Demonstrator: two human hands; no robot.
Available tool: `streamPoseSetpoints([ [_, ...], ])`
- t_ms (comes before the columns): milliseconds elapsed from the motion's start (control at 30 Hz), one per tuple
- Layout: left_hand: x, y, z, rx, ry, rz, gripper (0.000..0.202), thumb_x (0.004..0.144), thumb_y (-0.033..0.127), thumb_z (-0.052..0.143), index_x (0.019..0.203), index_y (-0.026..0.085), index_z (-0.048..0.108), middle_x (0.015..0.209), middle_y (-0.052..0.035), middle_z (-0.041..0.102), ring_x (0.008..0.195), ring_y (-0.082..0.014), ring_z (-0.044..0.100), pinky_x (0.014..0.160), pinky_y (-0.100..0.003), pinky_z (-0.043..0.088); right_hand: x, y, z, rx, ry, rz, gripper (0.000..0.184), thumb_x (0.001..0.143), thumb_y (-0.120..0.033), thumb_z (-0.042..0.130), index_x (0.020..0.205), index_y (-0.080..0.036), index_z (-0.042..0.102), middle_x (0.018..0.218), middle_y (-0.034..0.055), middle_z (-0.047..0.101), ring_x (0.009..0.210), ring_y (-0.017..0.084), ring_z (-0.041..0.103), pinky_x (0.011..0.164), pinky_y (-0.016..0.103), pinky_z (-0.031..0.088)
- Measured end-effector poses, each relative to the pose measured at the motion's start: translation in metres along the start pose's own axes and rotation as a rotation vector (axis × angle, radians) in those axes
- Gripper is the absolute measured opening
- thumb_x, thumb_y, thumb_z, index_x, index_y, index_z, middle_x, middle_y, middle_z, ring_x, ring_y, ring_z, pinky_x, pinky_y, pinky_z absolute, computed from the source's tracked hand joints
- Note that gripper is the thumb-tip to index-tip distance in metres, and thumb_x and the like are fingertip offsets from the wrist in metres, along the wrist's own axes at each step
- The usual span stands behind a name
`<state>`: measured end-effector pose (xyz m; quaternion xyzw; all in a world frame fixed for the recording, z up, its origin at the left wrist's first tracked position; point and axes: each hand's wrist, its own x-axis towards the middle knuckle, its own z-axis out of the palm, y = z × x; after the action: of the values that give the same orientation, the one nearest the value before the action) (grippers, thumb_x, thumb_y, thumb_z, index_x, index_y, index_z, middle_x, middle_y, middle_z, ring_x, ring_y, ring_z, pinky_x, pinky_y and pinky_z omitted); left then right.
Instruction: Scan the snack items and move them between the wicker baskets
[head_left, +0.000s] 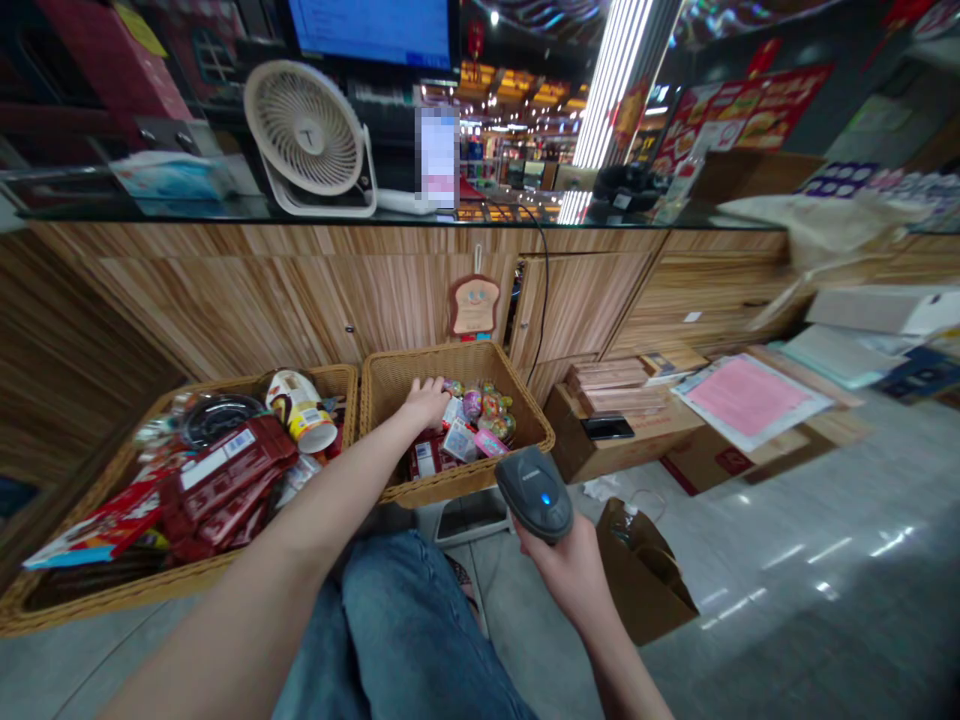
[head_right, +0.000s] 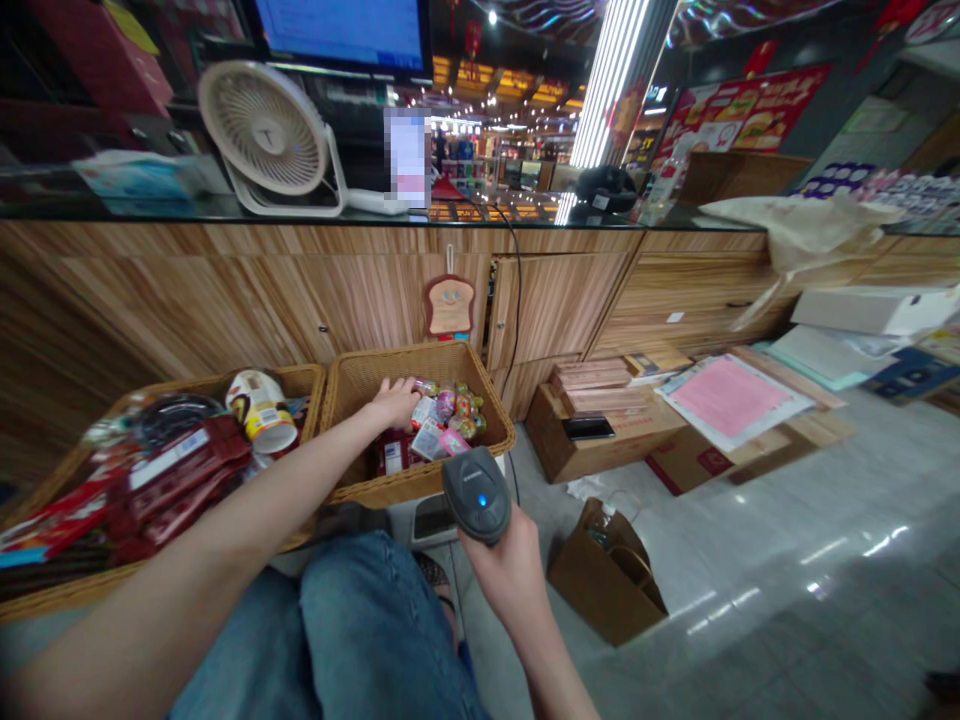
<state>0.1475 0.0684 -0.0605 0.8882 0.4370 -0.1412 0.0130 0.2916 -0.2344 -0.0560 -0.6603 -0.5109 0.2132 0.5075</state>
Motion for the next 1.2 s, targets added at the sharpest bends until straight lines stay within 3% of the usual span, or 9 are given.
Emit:
streamPoseSetpoints([
  [167, -0.004, 0.004, -0.004, 0.026, 0.013, -0.022, 0.096, 0.058, 0.025, 0.092, 0.146, 0.012, 0.055, 0.158, -0.0286, 0.041, 0.143, -0.0424, 0.041, 0.119, -0.062, 0.026, -0.001, -0.003, 0.002, 0.000, 0.002, -0.009, 0.026, 0.083, -0.040, 0.067, 0.066, -0.022, 0.060, 0.054, 0.0033, 0.067, 0.059, 0.024, 0.068, 0.054, 0.028, 0.051],
  [300, -0.023, 0.004, -0.014, 0.058, 0.081, 0.028, 0.087, 0.062, 0.018, 0.087, 0.144, 0.014, 0.057, 0.151, -0.0227, 0.052, 0.139, -0.0379, 0.045, 0.122, -0.062, 0.022, -0.002, -0.007, 0.004, 0.007, -0.012, -0.016, 0.026, 0.083, -0.041, 0.069, 0.068, -0.022, 0.062, 0.056, 0.0036, 0.068, 0.059, 0.024, 0.068, 0.053, 0.028, 0.051],
  [433, -0.060, 0.000, -0.025, 0.097, 0.222, 0.040, 0.067, 0.084, 0.009, 0.060, 0.150, 0.018, 0.052, 0.150, -0.0173, 0.054, 0.139, -0.0332, 0.045, 0.126, -0.060, 0.012, -0.003, -0.013, 0.008, 0.018, -0.019, -0.024, 0.025, 0.082, -0.042, 0.069, 0.068, -0.022, 0.061, 0.056, 0.0031, 0.068, 0.058, 0.024, 0.068, 0.053, 0.028, 0.051],
  [567, -0.102, -0.011, -0.032, 0.126, 0.466, 0.009, 0.065, 0.091, 0.004, 0.042, 0.154, 0.017, 0.051, 0.148, -0.0146, 0.058, 0.137, -0.0340, 0.047, 0.127, -0.061, 0.010, -0.003, -0.019, 0.013, 0.037, -0.040, -0.018, 0.024, 0.081, -0.043, 0.069, 0.071, -0.021, 0.063, 0.056, 0.0037, 0.068, 0.059, 0.025, 0.069, 0.052, 0.028, 0.051],
  [700, -0.146, -0.026, -0.028, 0.034, 0.734, -0.036, 0.069, 0.092, 0.016, 0.055, 0.160, 0.021, 0.042, 0.154, -0.0129, 0.055, 0.137, -0.0358, 0.048, 0.126, -0.062, 0.011, -0.004, -0.026, 0.018, 0.043, -0.063, -0.035, 0.025, 0.081, -0.043, 0.069, 0.073, -0.020, 0.065, 0.062, 0.0058, 0.072, 0.061, 0.025, 0.070, 0.054, 0.029, 0.052],
  [867, -0.193, -0.029, -0.012, -0.155, 0.922, -0.150, 0.082, 0.090, 0.034, 0.070, 0.163, 0.026, 0.033, 0.157, -0.0121, 0.053, 0.137, -0.0342, 0.050, 0.127, -0.056, 0.015, -0.006, -0.035, 0.031, 0.048, -0.081, -0.098, 0.024, 0.083, -0.042, 0.069, 0.075, -0.019, 0.068, 0.070, 0.0074, 0.076, 0.064, 0.026, 0.071, 0.059, 0.031, 0.055],
  [1000, -0.216, -0.026, -0.001, -0.231, 0.965, -0.190, 0.084, 0.091, 0.037, 0.071, 0.164, 0.029, 0.030, 0.158, -0.0135, 0.052, 0.140, -0.0331, 0.050, 0.127, -0.055, 0.015, -0.007, -0.045, 0.037, 0.036, -0.110, -0.138, 0.023, 0.084, -0.040, 0.069, 0.077, -0.018, 0.069, 0.072, 0.0084, 0.076, 0.067, 0.026, 0.071, 0.061, 0.032, 0.055],
  [1200, -0.229, -0.029, 0.004, -0.239, 0.967, -0.217, 0.086, 0.090, 0.037, 0.072, 0.164, 0.029, 0.028, 0.160, -0.0136, 0.051, 0.143, -0.0326, 0.049, 0.128, -0.054, 0.014, -0.011, -0.057, 0.042, 0.031, -0.191, -0.144, 0.021, 0.083, -0.039, 0.065, 0.073, -0.020, 0.066, 0.069, 0.0090, 0.074, 0.068, 0.028, 0.072, 0.058, 0.032, 0.053],
])
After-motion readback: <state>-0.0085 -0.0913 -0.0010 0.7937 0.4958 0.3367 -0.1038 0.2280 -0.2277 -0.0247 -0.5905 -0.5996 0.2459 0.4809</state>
